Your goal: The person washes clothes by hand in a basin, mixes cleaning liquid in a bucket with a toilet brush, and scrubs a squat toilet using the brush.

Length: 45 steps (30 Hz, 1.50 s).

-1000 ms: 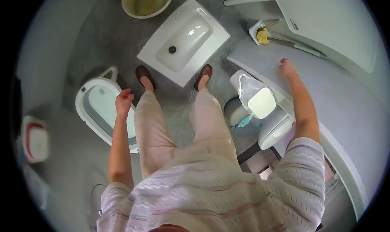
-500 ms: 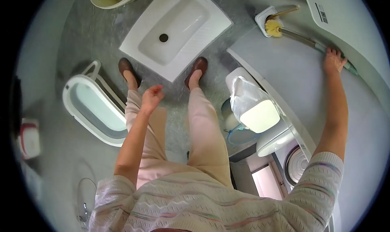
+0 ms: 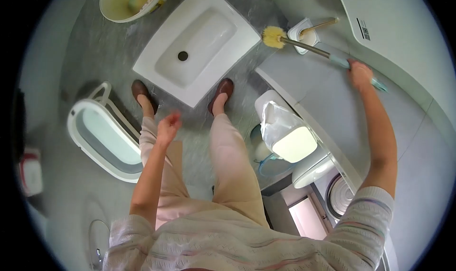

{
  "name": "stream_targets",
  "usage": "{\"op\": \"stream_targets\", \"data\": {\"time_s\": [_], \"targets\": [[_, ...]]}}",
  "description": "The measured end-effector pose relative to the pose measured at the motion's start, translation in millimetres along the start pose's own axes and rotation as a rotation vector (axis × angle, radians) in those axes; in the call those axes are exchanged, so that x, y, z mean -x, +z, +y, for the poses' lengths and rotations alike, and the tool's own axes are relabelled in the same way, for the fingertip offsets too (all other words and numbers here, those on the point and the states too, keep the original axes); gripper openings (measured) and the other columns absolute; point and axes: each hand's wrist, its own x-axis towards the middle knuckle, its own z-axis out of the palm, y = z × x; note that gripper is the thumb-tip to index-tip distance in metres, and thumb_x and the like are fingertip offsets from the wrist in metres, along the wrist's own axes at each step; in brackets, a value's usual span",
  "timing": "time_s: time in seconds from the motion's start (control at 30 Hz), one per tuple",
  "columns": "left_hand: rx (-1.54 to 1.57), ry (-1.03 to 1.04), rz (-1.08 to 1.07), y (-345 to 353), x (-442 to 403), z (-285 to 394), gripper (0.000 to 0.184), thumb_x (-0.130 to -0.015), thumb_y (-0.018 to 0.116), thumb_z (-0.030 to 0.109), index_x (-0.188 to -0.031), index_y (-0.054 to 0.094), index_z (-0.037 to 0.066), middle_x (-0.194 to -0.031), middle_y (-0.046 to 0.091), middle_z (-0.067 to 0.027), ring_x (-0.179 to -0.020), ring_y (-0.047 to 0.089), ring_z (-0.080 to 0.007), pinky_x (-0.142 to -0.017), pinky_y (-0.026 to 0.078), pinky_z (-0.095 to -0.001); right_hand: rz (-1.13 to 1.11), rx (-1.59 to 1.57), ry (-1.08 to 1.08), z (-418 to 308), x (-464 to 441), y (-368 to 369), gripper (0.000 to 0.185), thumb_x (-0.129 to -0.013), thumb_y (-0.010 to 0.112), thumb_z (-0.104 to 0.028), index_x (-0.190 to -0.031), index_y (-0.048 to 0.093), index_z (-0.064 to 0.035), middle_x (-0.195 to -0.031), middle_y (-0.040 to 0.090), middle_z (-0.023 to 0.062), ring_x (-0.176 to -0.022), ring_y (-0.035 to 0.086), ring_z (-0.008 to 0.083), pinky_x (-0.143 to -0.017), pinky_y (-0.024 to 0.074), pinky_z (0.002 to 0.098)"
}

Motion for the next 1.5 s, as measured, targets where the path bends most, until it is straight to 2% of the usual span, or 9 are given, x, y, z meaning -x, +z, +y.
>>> {"op": "stream_targets", "data": {"time_s": [0.33, 0.53, 0.63, 0.73, 0.83, 0.93, 1.0, 1.23, 1.5], "targets": [[0.066, -0.067, -0.012, 39, 0, -19, 0.033, -0.070, 0.060, 0.015, -0.100, 0.059, 0.003, -0.095, 0.062, -0.0124, -0.085, 0.059, -0.0214, -0.075, 0.045, -0.0305, -0.008, 0.253, -0.008, -112, -126, -40, 0.033, -0.081, 0.039, -0.010, -0.110, 0.049, -0.0208, -0.106, 0.055, 0.0055, -0.107, 0.049, 0.0230, -0.090, 0.0308, 0.0517], [0.231, -0.137, -0.050, 70, -7, -28, 0.033, -0.070, 0.061, 0.013, -0.101, 0.060, 0.003, -0.094, 0.061, -0.0097, -0.085, 0.056, -0.0168, -0.073, 0.044, -0.0285, 0.499, 0.412, -0.068, -101, -174, -14, 0.028, -0.080, 0.042, -0.011, -0.106, 0.052, -0.0168, -0.106, 0.053, 0.0018, -0.115, 0.038, 0.0196, -0.090, 0.0285, 0.0508], [0.304, -0.158, -0.055, 83, -10, -35, 0.032, -0.070, 0.061, 0.012, -0.100, 0.060, 0.002, -0.092, 0.061, -0.0083, -0.084, 0.055, -0.0148, -0.073, 0.044, -0.0272, 0.562, 0.410, -0.133, -102, -176, -15, 0.033, -0.079, 0.043, -0.008, -0.109, 0.051, -0.0161, -0.127, 0.034, 0.0030, -0.121, 0.030, 0.0174, -0.092, 0.0295, 0.0505], [0.296, -0.175, -0.055, 85, -14, -31, 0.031, -0.070, 0.061, 0.012, -0.100, 0.060, 0.003, -0.092, 0.061, -0.0079, -0.083, 0.055, -0.0145, -0.072, 0.044, -0.0270, 0.833, 0.406, -0.400, -103, -176, -5, 0.026, -0.079, 0.044, -0.012, -0.103, 0.054, -0.0148, -0.104, 0.053, 0.0020, -0.114, 0.040, 0.0179, -0.091, 0.0308, 0.0453], [0.293, -0.139, -0.044, 86, -17, -30, 0.032, -0.070, 0.061, 0.014, -0.100, 0.060, 0.004, -0.091, 0.061, -0.0087, -0.078, 0.056, -0.0151, -0.069, 0.044, -0.0274, 0.453, 0.291, -0.530, -116, -174, 6, 0.028, -0.076, 0.046, -0.010, -0.103, 0.054, -0.0130, -0.106, 0.053, 0.0023, -0.112, 0.040, 0.0167, -0.092, 0.0324, 0.0368], [0.207, -0.089, -0.026, 80, -24, -22, 0.032, -0.070, 0.061, 0.016, -0.100, 0.060, 0.006, -0.090, 0.061, -0.0099, -0.073, 0.056, -0.0160, -0.067, 0.044, -0.0277, 0.282, 0.270, -0.309, -111, -181, 32, 0.028, -0.076, 0.045, -0.007, -0.102, 0.054, -0.0107, -0.107, 0.053, 0.0025, -0.113, 0.040, 0.0180, -0.090, 0.0335, 0.0301], [0.162, -0.123, -0.004, 66, -25, -16, 0.031, -0.071, 0.060, 0.017, -0.100, 0.060, 0.006, -0.090, 0.061, -0.0105, -0.071, 0.056, -0.0167, -0.067, 0.044, -0.0279, 0.134, 0.429, -0.119, -108, -184, 35, 0.029, -0.078, 0.043, -0.007, -0.105, 0.053, -0.0106, -0.109, 0.052, 0.0035, -0.113, 0.040, 0.0196, -0.090, 0.0330, 0.0342], [0.220, -0.098, 0.059, 36, -69, -40, 0.031, -0.073, 0.059, 0.015, -0.101, 0.059, 0.004, -0.088, 0.062, -0.0092, -0.071, 0.055, -0.0137, -0.066, 0.044, -0.0265, 0.002, 0.530, -0.073, -87, -177, 75, 0.025, -0.084, 0.039, -0.012, -0.107, 0.047, -0.0144, -0.106, 0.053, 0.0087, -0.104, 0.050, 0.0249, -0.085, 0.0375, 0.0457], [0.621, -0.090, 0.143, -90, -155, 31, 0.037, -0.078, 0.055, 0.018, -0.110, 0.053, 0.001, -0.093, 0.060, -0.0060, -0.084, 0.055, -0.0132, -0.072, 0.041, -0.0255, -0.140, 0.127, 0.058, -58, -132, 102, 0.022, -0.086, 0.039, -0.021, -0.101, 0.047, -0.0075, -0.095, 0.058, 0.0183, -0.086, 0.056, 0.0365, -0.073, 0.0445, 0.0462]]}}
